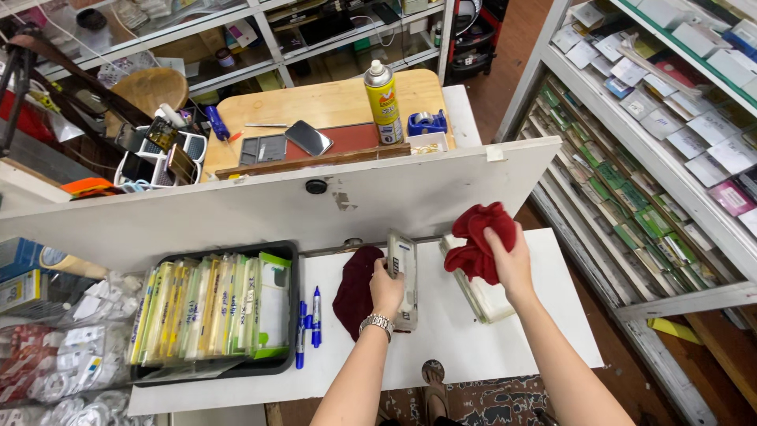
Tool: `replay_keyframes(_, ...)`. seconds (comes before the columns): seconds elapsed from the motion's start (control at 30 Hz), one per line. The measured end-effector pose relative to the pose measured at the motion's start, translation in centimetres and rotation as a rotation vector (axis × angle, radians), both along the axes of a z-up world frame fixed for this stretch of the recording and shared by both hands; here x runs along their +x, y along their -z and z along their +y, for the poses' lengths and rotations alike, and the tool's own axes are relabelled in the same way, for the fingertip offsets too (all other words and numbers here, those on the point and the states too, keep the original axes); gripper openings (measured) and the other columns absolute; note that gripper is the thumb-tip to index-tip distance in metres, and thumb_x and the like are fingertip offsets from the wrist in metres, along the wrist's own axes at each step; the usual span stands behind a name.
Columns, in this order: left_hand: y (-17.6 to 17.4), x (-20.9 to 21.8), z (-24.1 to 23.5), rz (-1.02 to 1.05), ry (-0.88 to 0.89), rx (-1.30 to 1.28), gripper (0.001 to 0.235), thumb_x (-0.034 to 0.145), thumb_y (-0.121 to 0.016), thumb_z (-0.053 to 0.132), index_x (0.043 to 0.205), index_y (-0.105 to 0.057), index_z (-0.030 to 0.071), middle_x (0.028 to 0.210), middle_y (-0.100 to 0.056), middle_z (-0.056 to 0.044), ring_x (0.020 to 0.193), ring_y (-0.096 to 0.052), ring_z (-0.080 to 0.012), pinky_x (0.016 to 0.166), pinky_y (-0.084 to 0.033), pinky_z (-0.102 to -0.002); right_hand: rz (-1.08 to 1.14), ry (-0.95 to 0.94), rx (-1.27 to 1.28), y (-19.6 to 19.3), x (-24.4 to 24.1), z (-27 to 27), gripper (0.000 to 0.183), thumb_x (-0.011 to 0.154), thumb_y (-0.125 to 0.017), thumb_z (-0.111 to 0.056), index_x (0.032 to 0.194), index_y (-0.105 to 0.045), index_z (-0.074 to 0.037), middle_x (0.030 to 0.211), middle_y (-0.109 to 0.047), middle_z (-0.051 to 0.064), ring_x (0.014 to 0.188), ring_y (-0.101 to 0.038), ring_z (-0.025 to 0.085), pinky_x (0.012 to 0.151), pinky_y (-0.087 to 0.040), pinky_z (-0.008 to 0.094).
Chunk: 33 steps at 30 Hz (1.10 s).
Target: The person labels small packaged items with a blue marker and then wipes them with a red cloth. They handle each item one at a time, writing on the packaging and wiping the surface before placing the item into a black tray.
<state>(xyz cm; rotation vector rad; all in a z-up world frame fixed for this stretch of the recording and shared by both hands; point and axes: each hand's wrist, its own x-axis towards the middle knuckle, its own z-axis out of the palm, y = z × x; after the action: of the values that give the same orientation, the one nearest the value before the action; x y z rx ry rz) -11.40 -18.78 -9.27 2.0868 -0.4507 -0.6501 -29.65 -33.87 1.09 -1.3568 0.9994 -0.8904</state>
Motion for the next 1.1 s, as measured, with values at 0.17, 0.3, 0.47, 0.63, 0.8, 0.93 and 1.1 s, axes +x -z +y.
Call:
replay_keyframes(0.17, -1.3, -4.0, -1.4, -0.7, -0.046, -0.11, 0.052, 0.074, -0.073, 0.004, 0.124, -0.057, -0.001, 0.11, -0.07, -0.023, 0.102, -0.066, -0.0407, 0.088, -0.05, -0.049, -0.032, 0.275, -0.056, 1.8, -4.2, -3.8, 0.051, 0.099, -0.065, -0.033, 0.141, -0.052, -0.007, 0.132, -0.065, 0.009, 0.118, -0.062, 0.019, 0.099, -0.05, 0.033)
replay_keyframes(0.3, -1.4, -7.9, -4.8, 0.098, 0.167, -0.151, 0.029, 0.091, -0.066, 0.016, 0.115, -0.066, 0.001, 0.094, -0.075, -0.016, 0.081, -0.073, -0.027, 0.077, -0.057, -0.039, 0.482, 0.192, -0.221, 3.6, -6.1, -5.3, 0.06, 0.093, -0.071, -0.039, 0.143, -0.054, -0.011, 0.128, -0.062, 0.018, 0.116, -0.063, 0.032, 0.098, -0.05, 0.041)
replay_keyframes(0.47, 0.0, -11.0, -7.3, 0.454, 0.16, -0.046, 0.032, 0.089, -0.071, 0.02, 0.109, -0.067, -0.004, 0.096, -0.075, -0.013, 0.079, -0.073, -0.0225, 0.071, -0.059, -0.036, 0.808, -0.068, -0.062, 6.0, -6.6, -5.7, 0.072, 0.087, -0.069, -0.049, 0.149, -0.046, -0.019, 0.13, -0.055, 0.02, 0.112, -0.065, 0.038, 0.094, -0.053, 0.045)
replay_keyframes(0.63, 1.2, -11.7, -7.7, 0.158, 0.135, 0.03, 0.044, 0.082, -0.082, 0.02, 0.113, -0.064, -0.005, 0.099, -0.076, -0.016, 0.087, -0.073, -0.0222, 0.079, -0.056, -0.03, 0.69, -0.154, -0.041, 6.3, -6.9, -5.5, 0.07, 0.087, -0.067, -0.048, 0.147, -0.045, -0.021, 0.134, -0.052, 0.018, 0.115, -0.064, 0.036, 0.096, -0.053, 0.043)
replay_keyframes(0.8, 0.6, -10.9, -7.9, 0.775, 0.082, -0.362, 0.05, 0.086, -0.071, 0.009, 0.132, -0.053, 0.0, 0.122, -0.068, -0.014, 0.102, -0.071, -0.022, 0.077, -0.061, -0.035, 0.535, -0.188, -0.389, 3.6, -7.0, -2.2, 0.057, 0.086, -0.068, -0.038, 0.138, -0.056, -0.019, 0.149, -0.047, 0.016, 0.13, -0.053, 0.04, 0.109, -0.043, 0.045)
replay_keyframes(0.93, -1.9, -9.5, -5.9, 0.885, 0.176, -0.362, 0.059, 0.085, -0.053, 0.007, 0.142, -0.046, 0.017, 0.129, -0.065, -0.005, 0.107, -0.071, -0.0172, 0.081, -0.062, -0.035, 0.722, -0.387, -0.81, 1.3, -4.6, 2.5, 0.061, 0.084, -0.08, -0.036, 0.141, -0.064, -0.022, 0.161, -0.034, 0.02, 0.141, -0.03, 0.057, 0.114, -0.024, 0.064)
replay_keyframes(1.1, -5.4, -8.0, -1.9, 0.909, 0.352, -0.359, 0.057, 0.093, -0.064, 0.011, 0.146, -0.042, 0.011, 0.131, -0.066, -0.004, 0.115, -0.065, -0.0121, 0.096, -0.054, -0.036, 0.515, -0.077, -0.53, -0.9, -2.2, 0.3, 0.048, 0.086, -0.07, -0.028, 0.134, -0.062, -0.02, 0.155, -0.041, 0.015, 0.137, -0.046, 0.043, 0.111, -0.04, 0.047)
